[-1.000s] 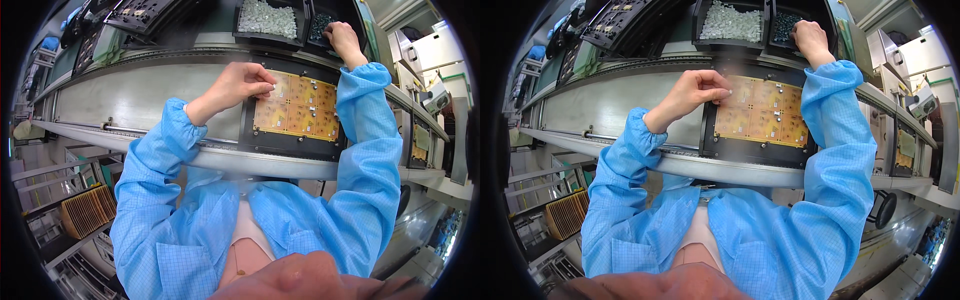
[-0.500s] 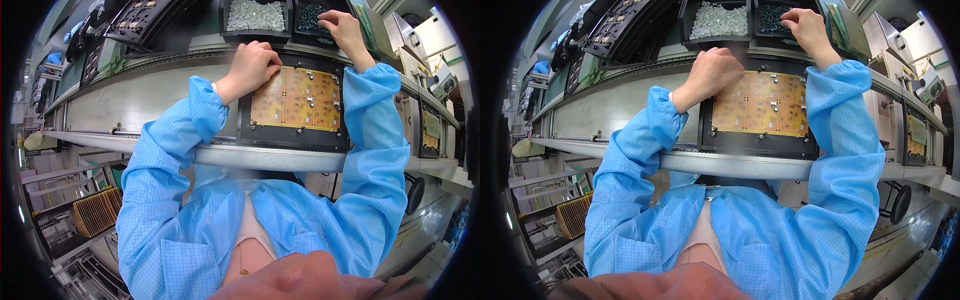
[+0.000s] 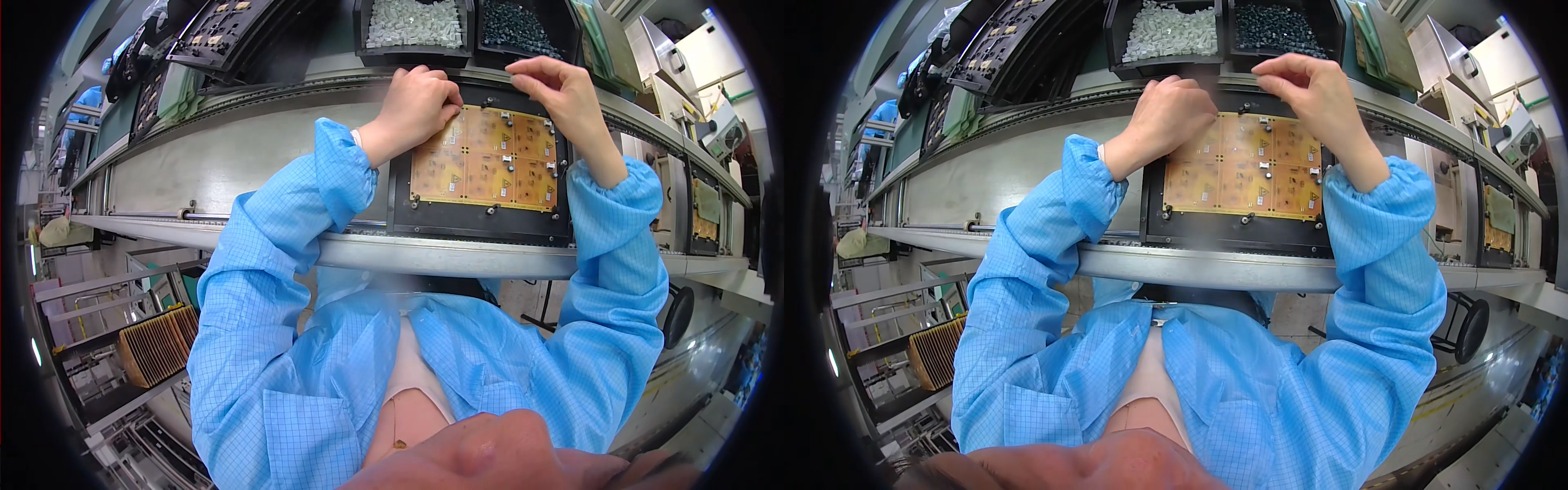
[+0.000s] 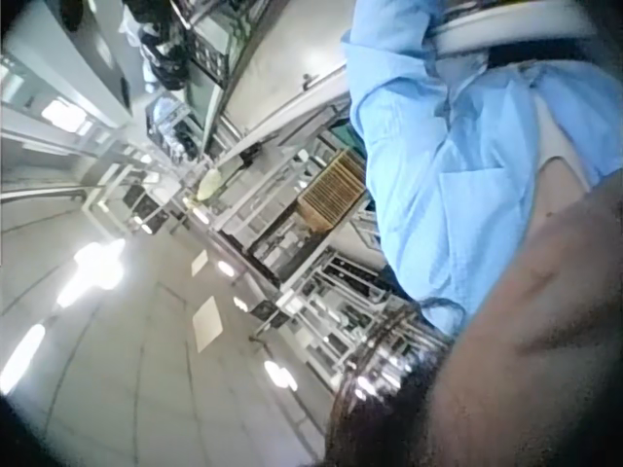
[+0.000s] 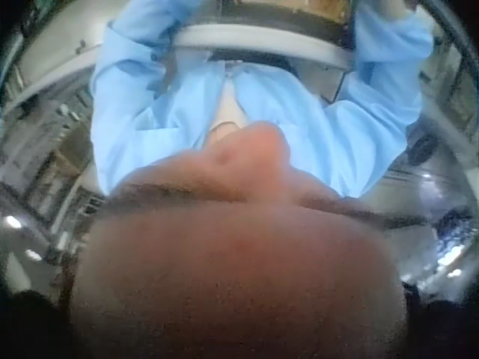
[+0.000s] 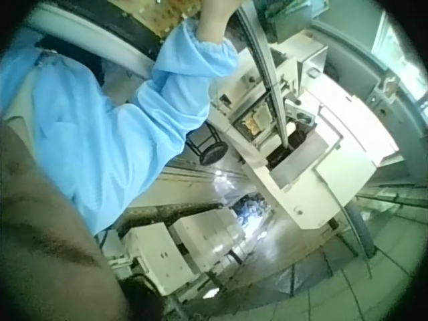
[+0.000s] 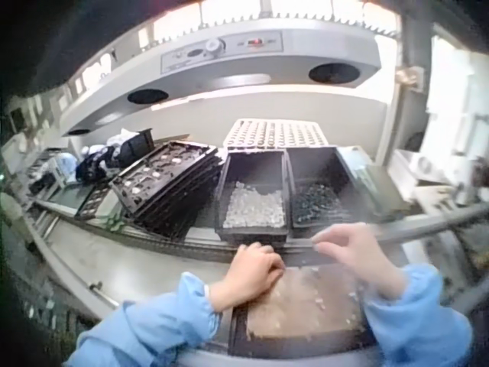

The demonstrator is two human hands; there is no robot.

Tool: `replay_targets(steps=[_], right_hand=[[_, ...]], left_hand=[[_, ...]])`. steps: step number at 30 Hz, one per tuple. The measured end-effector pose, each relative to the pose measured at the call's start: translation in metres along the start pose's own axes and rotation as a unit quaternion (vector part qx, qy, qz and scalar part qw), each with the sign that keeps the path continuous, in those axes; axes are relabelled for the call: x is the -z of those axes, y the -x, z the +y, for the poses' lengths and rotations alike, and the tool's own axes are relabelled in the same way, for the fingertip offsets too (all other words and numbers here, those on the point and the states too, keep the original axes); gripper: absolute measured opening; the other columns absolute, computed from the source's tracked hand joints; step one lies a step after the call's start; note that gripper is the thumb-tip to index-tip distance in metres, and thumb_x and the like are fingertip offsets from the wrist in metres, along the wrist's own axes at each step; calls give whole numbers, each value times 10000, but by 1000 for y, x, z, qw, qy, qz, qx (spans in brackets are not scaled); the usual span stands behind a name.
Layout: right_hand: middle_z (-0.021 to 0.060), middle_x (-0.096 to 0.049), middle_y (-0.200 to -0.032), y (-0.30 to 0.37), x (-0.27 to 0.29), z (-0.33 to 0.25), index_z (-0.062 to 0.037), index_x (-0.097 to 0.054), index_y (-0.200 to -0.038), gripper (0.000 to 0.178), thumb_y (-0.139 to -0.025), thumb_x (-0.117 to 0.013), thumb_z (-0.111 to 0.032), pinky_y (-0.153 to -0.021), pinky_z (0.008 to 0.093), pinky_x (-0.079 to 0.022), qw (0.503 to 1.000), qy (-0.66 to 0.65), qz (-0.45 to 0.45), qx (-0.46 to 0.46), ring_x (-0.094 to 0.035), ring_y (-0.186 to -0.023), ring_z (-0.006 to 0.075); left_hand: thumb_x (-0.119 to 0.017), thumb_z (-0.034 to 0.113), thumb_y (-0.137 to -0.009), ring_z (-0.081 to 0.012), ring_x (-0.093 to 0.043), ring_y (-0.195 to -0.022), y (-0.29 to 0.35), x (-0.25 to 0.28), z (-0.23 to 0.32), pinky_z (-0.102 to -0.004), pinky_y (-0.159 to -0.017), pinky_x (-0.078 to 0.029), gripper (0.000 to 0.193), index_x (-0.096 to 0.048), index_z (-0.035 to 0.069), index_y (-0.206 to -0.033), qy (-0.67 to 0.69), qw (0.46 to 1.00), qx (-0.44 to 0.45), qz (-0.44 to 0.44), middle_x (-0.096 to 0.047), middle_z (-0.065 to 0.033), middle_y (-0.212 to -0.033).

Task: Assembling small electronic components onto a printed circuit board using a template jig on a conveyor line.

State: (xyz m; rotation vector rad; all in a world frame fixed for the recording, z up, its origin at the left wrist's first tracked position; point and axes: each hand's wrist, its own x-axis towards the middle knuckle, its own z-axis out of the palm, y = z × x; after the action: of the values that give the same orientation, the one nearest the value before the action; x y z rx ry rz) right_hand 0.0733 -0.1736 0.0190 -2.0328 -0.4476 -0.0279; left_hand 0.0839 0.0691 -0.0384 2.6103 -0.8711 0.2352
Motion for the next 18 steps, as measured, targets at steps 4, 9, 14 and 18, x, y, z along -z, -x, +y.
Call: replay_targets(steps=[4,9,14,18], right_hand=[[38,-700,-915,14,-4,-12,-8,-710,-1126,233,-928,-664,-122,-766,215,-506,995,-54,-46,-76,-628,-820,78],[38,-686,-890,30,-9,-8,6,-696,-1135,250,-929,-674,-134,-769,224,-520,982,-129,-51,-129,-630,-801,87],[45,-678,-922,31,-16,-2,17,-670,-1152,271,-927,-688,-132,-791,232,-542,955,-201,-66,-210,-628,-810,96],[40,-671,-919,29,-19,-3,23,-662,-1157,277,-920,-694,-116,-759,237,-547,919,-276,-76,-271,-618,-814,98]], left_hand=[[-687,207,-835,-243,-609,-893,6,6,1,-390,-783,-440,78,-734,146,-830,-24,994,-83,70,-646,-25,-851],[-666,184,-848,-253,-621,-902,-32,37,-29,-382,-773,-469,86,-690,112,-806,-109,970,-58,209,-654,-45,-878],[-712,211,-801,-296,-666,-914,-73,39,-59,-409,-778,-523,119,-735,109,-857,-202,979,11,28,-708,-85,-899],[-727,192,-817,-298,-706,-871,-90,33,-68,-412,-780,-555,142,-744,84,-907,-174,984,37,-13,-732,-106,-906]])
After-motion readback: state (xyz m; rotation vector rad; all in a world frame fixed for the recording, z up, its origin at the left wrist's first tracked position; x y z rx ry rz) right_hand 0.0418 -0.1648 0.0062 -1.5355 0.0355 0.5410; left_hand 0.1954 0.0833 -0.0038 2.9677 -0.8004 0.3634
